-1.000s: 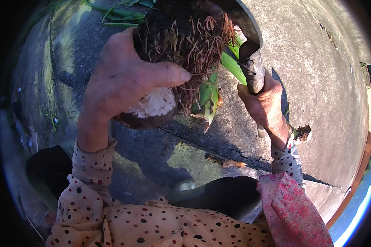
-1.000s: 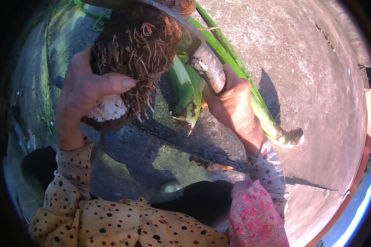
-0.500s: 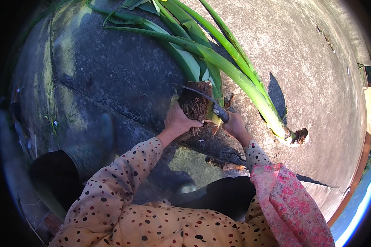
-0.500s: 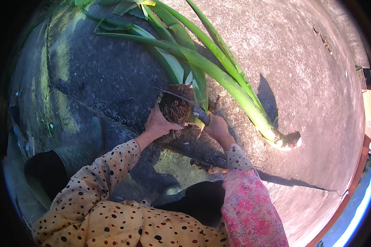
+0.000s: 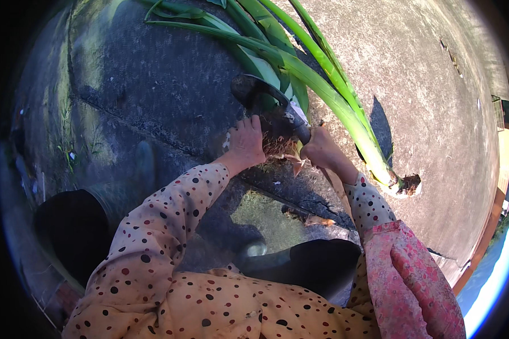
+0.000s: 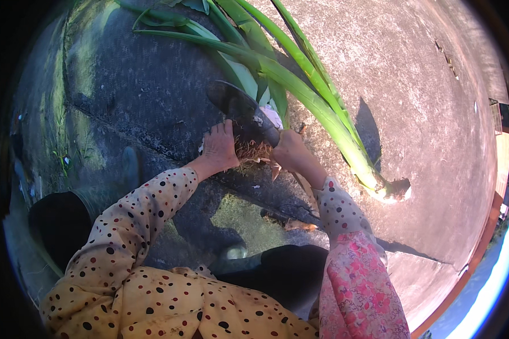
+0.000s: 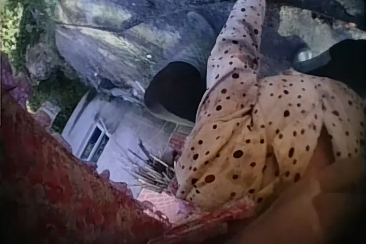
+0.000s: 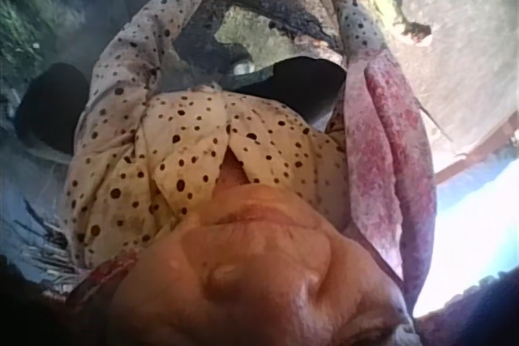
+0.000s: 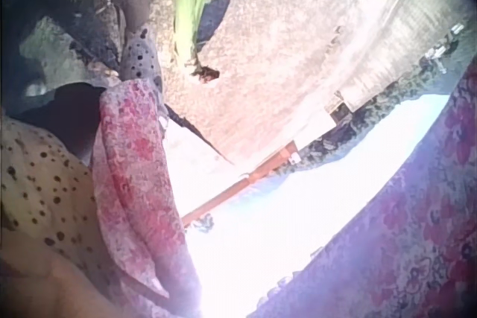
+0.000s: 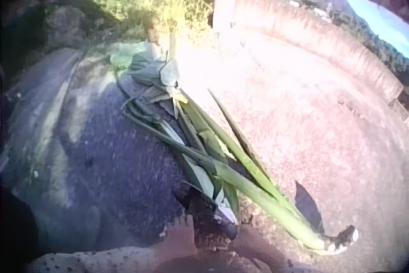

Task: The person cleans and trims a taro root by hand and with a sickle-shaped knife on a concrete outdoor surface.

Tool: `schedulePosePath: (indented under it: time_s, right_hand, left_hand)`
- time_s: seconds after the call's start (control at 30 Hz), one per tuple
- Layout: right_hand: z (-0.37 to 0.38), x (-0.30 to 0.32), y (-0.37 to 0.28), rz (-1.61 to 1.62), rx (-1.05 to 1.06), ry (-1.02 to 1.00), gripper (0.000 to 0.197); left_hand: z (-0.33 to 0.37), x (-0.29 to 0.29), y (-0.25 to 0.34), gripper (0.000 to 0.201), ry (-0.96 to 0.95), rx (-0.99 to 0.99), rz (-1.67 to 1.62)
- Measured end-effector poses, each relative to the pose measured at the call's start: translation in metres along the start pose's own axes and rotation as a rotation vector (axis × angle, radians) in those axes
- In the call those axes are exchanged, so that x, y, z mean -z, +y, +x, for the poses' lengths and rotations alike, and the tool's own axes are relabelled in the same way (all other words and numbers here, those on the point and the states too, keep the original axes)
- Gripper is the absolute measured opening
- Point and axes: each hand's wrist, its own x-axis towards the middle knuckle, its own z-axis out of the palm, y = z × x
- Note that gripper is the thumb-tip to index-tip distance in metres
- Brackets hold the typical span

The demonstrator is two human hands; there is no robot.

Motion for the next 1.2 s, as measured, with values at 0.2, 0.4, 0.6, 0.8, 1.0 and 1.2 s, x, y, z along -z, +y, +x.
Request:
schedulePosePath:
  time_s: [0.2,0.4,0.6,0.8,1.0,1.2]
  right_hand:
    - [-0.035,0.006,-0.011,0.170,0.031,0.419,0.031]
    - [-0.063,-0.003,0.045,0.113,0.048,0.478,0.039]
    - [-0.066,-0.013,0.066,0.143,0.099,0.560,0.034]
    - [-0.023,-0.016,0.067,0.113,0.114,0.418,0.038]
    - [0.011,-0.032,0.079,0.102,-0.024,0.356,0.026]
    - [0.019,-0.027,0.066,0.153,-0.012,0.386,0.033]
  left_hand:
    - [0.013,0.001,-0.034,0.105,-0.120,0.150,-0.412]
    - [0.018,0.055,-0.007,0.064,-0.374,0.092,-1.248]
    - [0.064,0.036,-0.019,0.056,-0.448,-0.087,-1.130]
    - [0.063,0.022,-0.024,0.070,-0.221,-0.188,-0.917]
    - [0.016,0.009,0.019,0.089,0.240,0.103,-0.008]
    - [0.050,0.031,0.008,0.088,0.048,0.134,-0.270]
